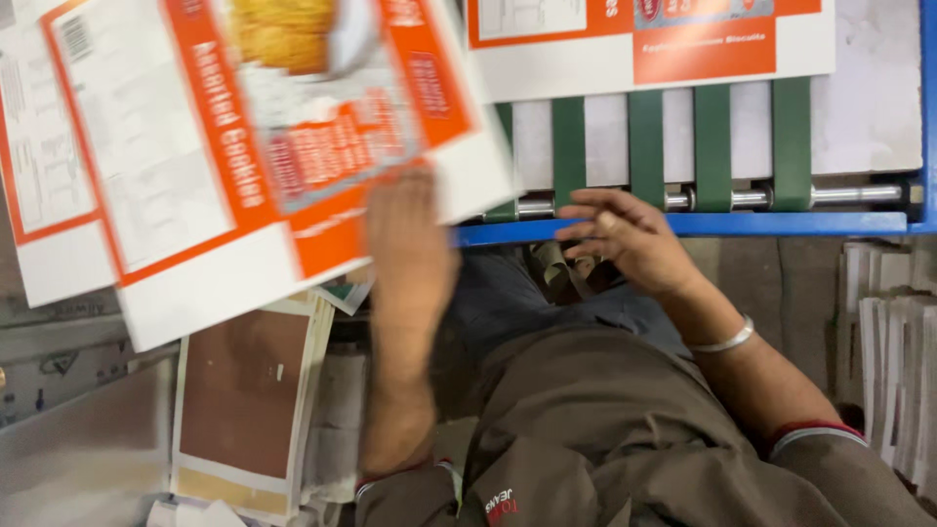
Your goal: The person sits on the floor and repeatedly feeds printed paper sheets into a blue manual binding machine. They align the sheets on the machine's rollers and push them through to process the edges, then retrieve the sheets and repeat the action.
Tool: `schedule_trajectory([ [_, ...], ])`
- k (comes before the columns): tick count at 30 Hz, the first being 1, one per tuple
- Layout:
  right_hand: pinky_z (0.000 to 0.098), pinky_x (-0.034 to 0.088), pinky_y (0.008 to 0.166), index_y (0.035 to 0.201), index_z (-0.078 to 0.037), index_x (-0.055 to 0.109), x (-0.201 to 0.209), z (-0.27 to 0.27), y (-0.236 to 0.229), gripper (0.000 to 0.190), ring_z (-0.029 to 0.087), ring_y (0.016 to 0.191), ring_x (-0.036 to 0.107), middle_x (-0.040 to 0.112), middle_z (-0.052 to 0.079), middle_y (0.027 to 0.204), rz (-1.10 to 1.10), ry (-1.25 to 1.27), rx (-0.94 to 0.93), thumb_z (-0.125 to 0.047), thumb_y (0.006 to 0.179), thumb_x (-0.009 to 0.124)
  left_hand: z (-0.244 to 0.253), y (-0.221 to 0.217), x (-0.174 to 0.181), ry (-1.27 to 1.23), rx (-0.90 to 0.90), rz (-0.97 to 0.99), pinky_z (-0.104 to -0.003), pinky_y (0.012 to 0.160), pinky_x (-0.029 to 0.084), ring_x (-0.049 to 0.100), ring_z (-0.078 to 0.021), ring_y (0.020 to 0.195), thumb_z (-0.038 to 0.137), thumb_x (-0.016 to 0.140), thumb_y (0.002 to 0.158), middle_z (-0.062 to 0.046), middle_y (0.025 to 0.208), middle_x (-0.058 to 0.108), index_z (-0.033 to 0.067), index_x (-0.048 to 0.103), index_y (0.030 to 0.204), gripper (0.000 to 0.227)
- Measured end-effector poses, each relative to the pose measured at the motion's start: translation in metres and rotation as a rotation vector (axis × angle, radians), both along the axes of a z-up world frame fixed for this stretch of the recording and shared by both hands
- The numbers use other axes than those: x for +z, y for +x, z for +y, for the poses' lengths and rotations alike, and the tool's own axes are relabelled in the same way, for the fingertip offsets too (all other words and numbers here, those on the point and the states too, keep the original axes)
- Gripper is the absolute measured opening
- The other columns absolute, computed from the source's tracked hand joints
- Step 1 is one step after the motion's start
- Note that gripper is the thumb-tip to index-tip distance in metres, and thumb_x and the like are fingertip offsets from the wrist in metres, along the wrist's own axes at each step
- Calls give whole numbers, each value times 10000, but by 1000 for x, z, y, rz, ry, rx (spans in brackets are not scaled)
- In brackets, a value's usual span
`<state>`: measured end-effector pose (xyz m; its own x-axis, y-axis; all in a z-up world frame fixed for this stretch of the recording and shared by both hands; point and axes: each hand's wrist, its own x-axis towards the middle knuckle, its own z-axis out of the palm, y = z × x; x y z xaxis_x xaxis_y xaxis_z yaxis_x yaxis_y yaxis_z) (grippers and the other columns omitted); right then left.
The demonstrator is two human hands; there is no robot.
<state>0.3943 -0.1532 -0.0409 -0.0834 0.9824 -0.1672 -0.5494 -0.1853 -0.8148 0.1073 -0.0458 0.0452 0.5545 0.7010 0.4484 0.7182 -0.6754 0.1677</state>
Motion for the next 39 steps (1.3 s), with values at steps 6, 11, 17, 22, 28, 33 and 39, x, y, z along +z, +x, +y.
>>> schedule_trajectory([
  [6, 418, 506, 663, 1562, -13, 436, 6, 13, -38, 489, 346, 1085, 646, 620, 200, 1365, 188, -181, -163, -151, 1111, 564, -49, 75, 9, -228, -198, 47, -659, 1192, 251, 464, -381, 1385, 420, 735, 803, -246, 1429, 539, -35, 564, 1369, 746],
  [11, 402, 559, 1142, 1537, 23, 390, 8, 10, 20, 504, 270, 1358, 615, 565, 156, 1493, 77, -68, -511, -55, 1053, 508, -34, 19, 17, -233, -60, 142, -620, 1239, 226, 413, -377, 1472, 418, 756, 906, -206, 1521, 510, 2, 570, 1428, 693],
  [17, 453, 578, 1154, 1523, 10, 422, -31, -27, 129, 503, 317, 1369, 631, 579, 159, 1486, -78, -52, -826, 60, 1030, 503, 2, -51, 12, -139, 151, 187, -626, 1199, 206, 387, -409, 1457, 406, 764, 896, -256, 1533, 480, -39, 540, 1434, 733],
  [22, 490, 604, 1234, 1555, 63, 452, -74, -57, 190, 499, 368, 1426, 658, 595, 204, 1545, -156, 103, -962, 137, 1063, 493, 40, -80, -1, 2, 251, 251, -507, 1206, 374, 536, -339, 1406, 193, 768, 960, -193, 1466, 614, -22, 617, 1422, 532],
  [28, 481, 604, 1223, 1560, 81, 486, -86, -99, 194, 515, 356, 1419, 673, 610, 218, 1559, -297, 30, -1032, 145, 1049, 472, 45, -90, -4, 68, 201, 131, -439, 1020, 529, 668, -309, 1222, 95, 815, 879, -141, 1290, 718, 18, 706, 1273, 416],
  [33, 447, 587, 1197, 1546, 53, 473, -81, -141, 161, 530, 318, 1394, 655, 599, 178, 1525, -299, -65, -1029, 130, 1022, 457, 41, -92, -4, 76, 190, 107, -453, 1013, 508, 664, -309, 1207, 108, 849, 806, -136, 1259, 723, 25, 711, 1257, 478],
  [39, 446, 560, 1220, 1543, 56, 478, -84, -151, 140, 507, 320, 1408, 623, 591, 181, 1527, -319, -38, -1037, 132, 1042, 506, 43, -93, -10, 233, 244, 11, -492, 1088, 444, 593, -382, 1254, 161, 849, 853, -225, 1323, 674, -14, 687, 1263, 474],
])
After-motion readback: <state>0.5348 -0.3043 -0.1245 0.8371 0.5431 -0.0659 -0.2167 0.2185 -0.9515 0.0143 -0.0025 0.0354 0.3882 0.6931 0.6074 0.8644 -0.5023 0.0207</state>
